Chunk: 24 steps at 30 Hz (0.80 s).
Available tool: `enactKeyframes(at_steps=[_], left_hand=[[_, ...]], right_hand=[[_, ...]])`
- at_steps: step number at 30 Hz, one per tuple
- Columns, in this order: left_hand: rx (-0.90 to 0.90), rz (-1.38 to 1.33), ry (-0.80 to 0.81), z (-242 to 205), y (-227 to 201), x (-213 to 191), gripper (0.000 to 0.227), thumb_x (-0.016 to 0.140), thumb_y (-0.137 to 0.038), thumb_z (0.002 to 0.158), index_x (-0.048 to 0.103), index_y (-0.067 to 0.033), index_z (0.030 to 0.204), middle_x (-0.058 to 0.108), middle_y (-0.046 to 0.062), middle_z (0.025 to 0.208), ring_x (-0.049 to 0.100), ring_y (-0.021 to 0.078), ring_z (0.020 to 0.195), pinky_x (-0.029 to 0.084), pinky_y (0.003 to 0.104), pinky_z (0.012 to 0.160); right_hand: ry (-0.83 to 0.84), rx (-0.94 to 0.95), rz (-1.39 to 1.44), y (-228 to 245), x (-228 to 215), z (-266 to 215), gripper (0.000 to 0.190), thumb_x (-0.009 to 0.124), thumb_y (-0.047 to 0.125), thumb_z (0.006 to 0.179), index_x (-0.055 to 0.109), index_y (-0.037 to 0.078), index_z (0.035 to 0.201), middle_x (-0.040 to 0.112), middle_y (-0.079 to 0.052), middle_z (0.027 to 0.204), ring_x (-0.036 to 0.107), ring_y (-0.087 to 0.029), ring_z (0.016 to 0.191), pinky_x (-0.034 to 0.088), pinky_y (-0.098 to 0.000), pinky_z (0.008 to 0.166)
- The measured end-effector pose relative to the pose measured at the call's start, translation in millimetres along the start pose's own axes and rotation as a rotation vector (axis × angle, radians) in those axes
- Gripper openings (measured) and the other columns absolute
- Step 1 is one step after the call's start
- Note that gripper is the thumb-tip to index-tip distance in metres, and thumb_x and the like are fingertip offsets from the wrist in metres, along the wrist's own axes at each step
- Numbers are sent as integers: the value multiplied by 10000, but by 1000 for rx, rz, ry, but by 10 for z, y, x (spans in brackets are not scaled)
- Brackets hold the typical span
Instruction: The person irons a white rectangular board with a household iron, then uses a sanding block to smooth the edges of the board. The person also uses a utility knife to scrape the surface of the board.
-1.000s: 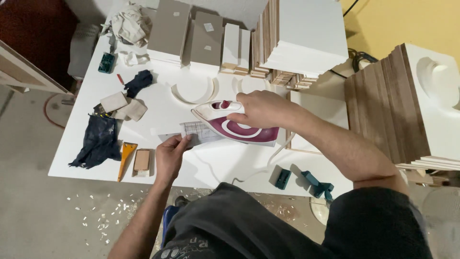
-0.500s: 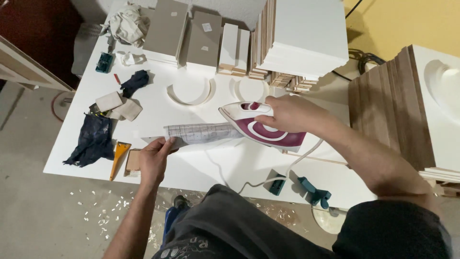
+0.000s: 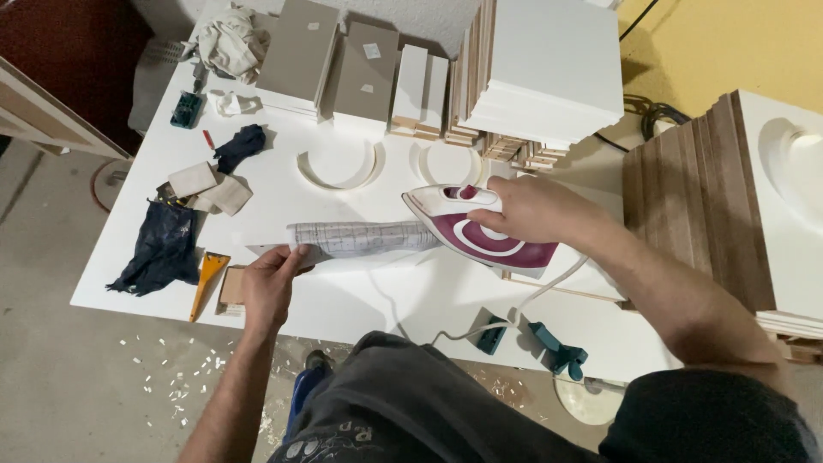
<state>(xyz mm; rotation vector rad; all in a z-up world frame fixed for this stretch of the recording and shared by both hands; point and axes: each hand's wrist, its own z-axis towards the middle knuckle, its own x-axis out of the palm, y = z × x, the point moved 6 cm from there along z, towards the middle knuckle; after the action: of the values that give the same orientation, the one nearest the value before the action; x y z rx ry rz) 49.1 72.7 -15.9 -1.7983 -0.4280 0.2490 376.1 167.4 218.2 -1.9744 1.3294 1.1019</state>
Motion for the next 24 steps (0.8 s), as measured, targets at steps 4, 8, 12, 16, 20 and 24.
enactKeyframes(at_steps=[4, 8, 12, 16, 20, 24], left_hand=[[-13, -34, -2, -78, -99, 10, 168, 816, -192, 946, 763, -32, 957, 752, 155, 892, 724, 237, 869, 580, 448, 930], [-14, 23, 21, -39, -99, -2, 167, 825, -204, 936, 780, -49, 977, 767, 131, 873, 725, 199, 863, 580, 406, 915], [-1, 23, 52, -27, -118, -43, 187, 836, -204, 921, 791, -32, 980, 771, 151, 858, 705, 181, 862, 586, 394, 887], [-23, -5, 45, -12, -141, -155, 181, 837, -216, 916, 800, -47, 969, 775, 126, 844, 711, 159, 829, 595, 372, 886], [27, -3, 57, 65, -112, -378, 168, 828, -209, 930, 799, -48, 970, 762, 88, 823, 662, 120, 821, 588, 349, 859], [72, 108, 44, 91, -290, -630, 192, 831, -255, 937, 804, -66, 960, 777, 90, 844, 694, 136, 832, 596, 352, 827]], right_hand=[[4, -13, 9, 213, -36, 57, 589, 449, 537, 993, 600, -3, 1172, 711, -325, 1028, 699, -518, 1027, 570, -572, 868], [-5, -60, -13, 515, -52, 199, 577, 461, 541, 987, 609, 10, 1158, 720, -296, 999, 715, -499, 997, 584, -549, 831], [-10, -93, 35, 920, -145, 269, 574, 474, 543, 987, 618, 7, 1132, 713, -303, 975, 717, -499, 980, 591, -554, 804], [-7, -97, 24, 1188, -166, 384, 585, 468, 522, 984, 609, -21, 1149, 708, -320, 1013, 701, -529, 999, 583, -575, 822], [-12, -104, -4, 1425, -180, 444, 584, 467, 526, 988, 612, -16, 1151, 710, -314, 1006, 707, -526, 986, 590, -567, 803], [-25, -117, 3, 1636, -165, 583, 589, 471, 528, 990, 608, -22, 1149, 705, -326, 1017, 702, -534, 990, 589, -576, 801]])
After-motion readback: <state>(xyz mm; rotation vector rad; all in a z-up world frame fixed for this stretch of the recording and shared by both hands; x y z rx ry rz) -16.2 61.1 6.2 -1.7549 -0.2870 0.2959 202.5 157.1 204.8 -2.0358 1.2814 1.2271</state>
